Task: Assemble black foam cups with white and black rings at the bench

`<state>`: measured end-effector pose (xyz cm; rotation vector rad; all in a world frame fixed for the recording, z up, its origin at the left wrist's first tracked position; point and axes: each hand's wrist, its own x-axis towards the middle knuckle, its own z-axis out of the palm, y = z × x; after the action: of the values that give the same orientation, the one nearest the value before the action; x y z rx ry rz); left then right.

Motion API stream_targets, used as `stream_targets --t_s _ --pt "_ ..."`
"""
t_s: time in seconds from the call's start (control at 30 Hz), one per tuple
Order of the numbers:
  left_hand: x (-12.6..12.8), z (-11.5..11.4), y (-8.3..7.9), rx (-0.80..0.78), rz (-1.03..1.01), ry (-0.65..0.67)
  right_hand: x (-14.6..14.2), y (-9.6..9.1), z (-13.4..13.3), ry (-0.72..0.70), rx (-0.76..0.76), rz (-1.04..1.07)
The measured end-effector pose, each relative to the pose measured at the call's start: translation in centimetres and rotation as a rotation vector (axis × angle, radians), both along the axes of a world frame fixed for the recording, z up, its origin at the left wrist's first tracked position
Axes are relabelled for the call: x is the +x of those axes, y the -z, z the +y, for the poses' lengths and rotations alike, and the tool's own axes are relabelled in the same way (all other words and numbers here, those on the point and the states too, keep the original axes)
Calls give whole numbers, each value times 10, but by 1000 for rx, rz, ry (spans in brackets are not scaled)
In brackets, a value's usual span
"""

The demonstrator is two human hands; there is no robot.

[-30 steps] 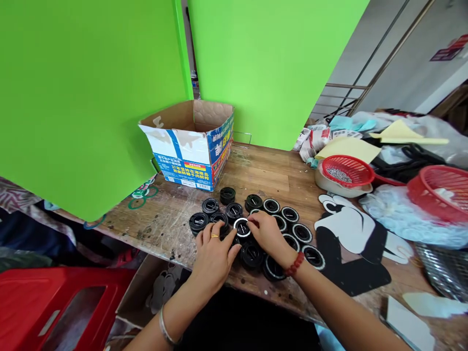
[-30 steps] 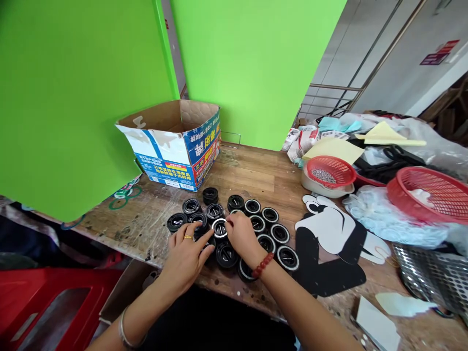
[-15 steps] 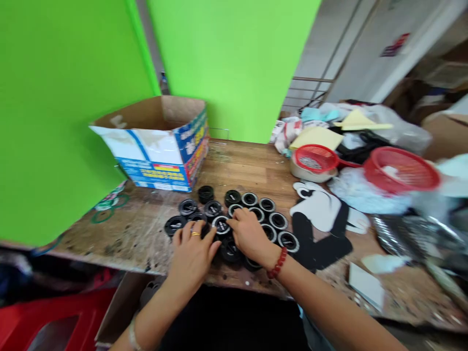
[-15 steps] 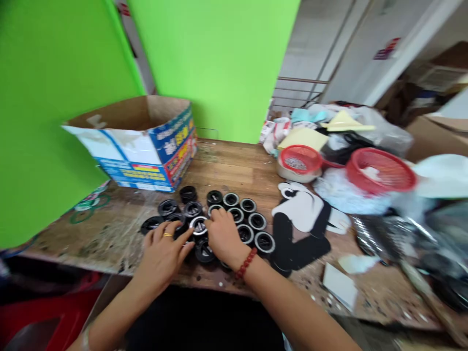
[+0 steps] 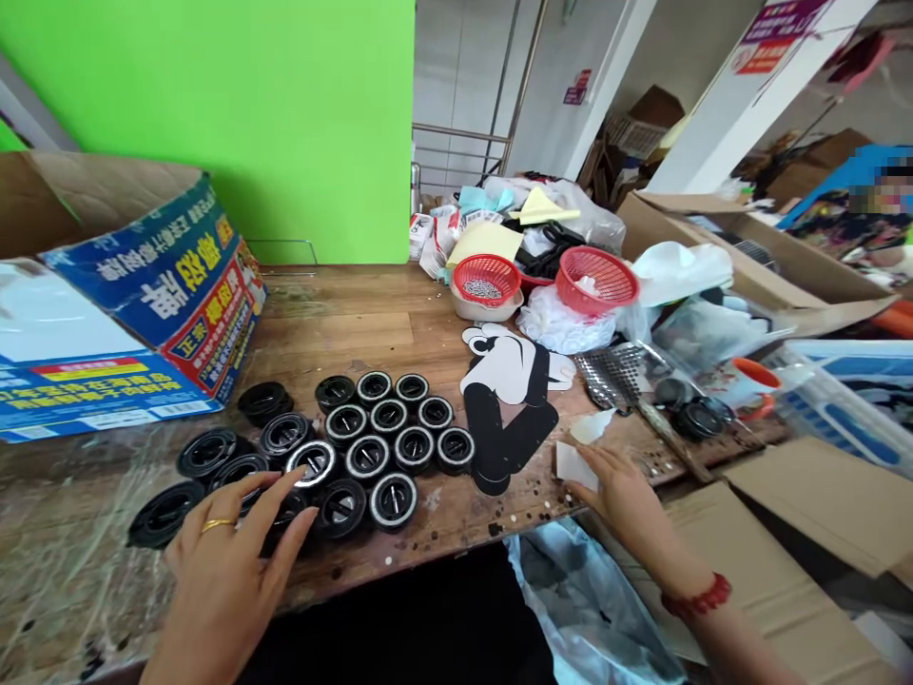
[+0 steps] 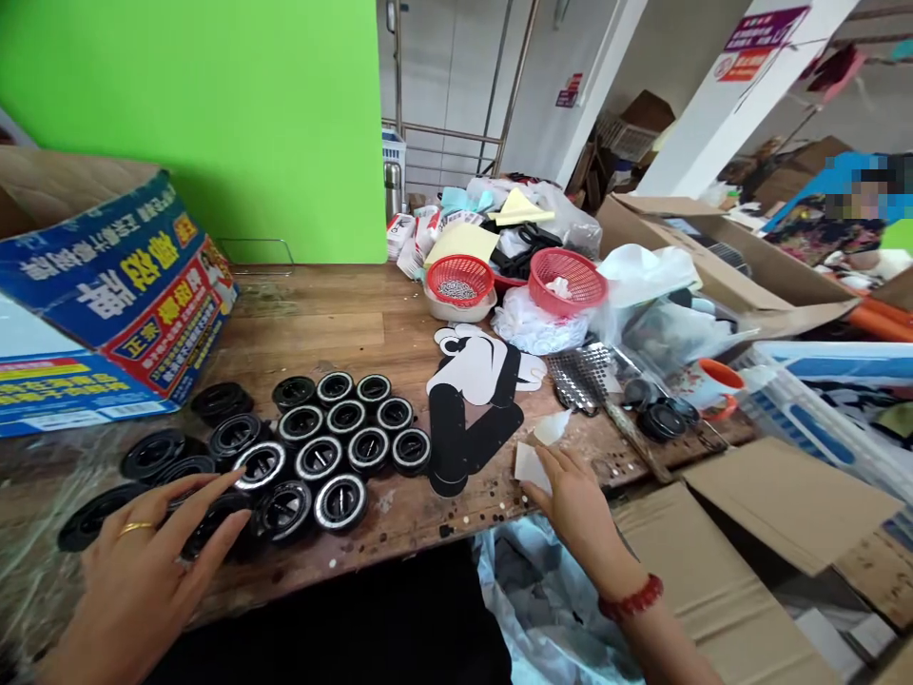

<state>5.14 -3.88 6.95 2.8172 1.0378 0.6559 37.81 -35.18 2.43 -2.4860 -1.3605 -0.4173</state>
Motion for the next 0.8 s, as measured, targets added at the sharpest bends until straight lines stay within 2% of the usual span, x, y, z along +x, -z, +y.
stream_targets --t_s 0.07,0.13,0.2,0.27,0.37,0.43,0.53,0.57,0.63,0.73,0.8 --pt "6 -2 -1 -10 -16 38 -1 10 -12 7 -21 -14" --pt "12 -3 -1 -8 -33 77 -9 11 -14 -8 25 12" --pt "16 -5 -1 -1 -39 93 -15 3 -13 -20 91 83" --pt "17 -5 -1 3 -37 90 -13 -9 -16 24 177 161" --pt "16 -1 2 0 -34 103 8 -24 -33 275 274 209" --pt "13 3 4 -17 -20 123 30 -27 -46 464 272 227" --pt "8 8 8 -47 5 122 50 -22 -55 584 209 96" --pt "6 9 9 -46 1 113 49 -19 -53 560 192 24" --pt "2 13 10 -40 -1 101 39 -13 -41 414 146 -15" --pt "-1 20 12 -15 29 95 13 -5 -13 136 40 207" --pt "-3 22 13 12 20 93 0 0 4 50 -12 313"
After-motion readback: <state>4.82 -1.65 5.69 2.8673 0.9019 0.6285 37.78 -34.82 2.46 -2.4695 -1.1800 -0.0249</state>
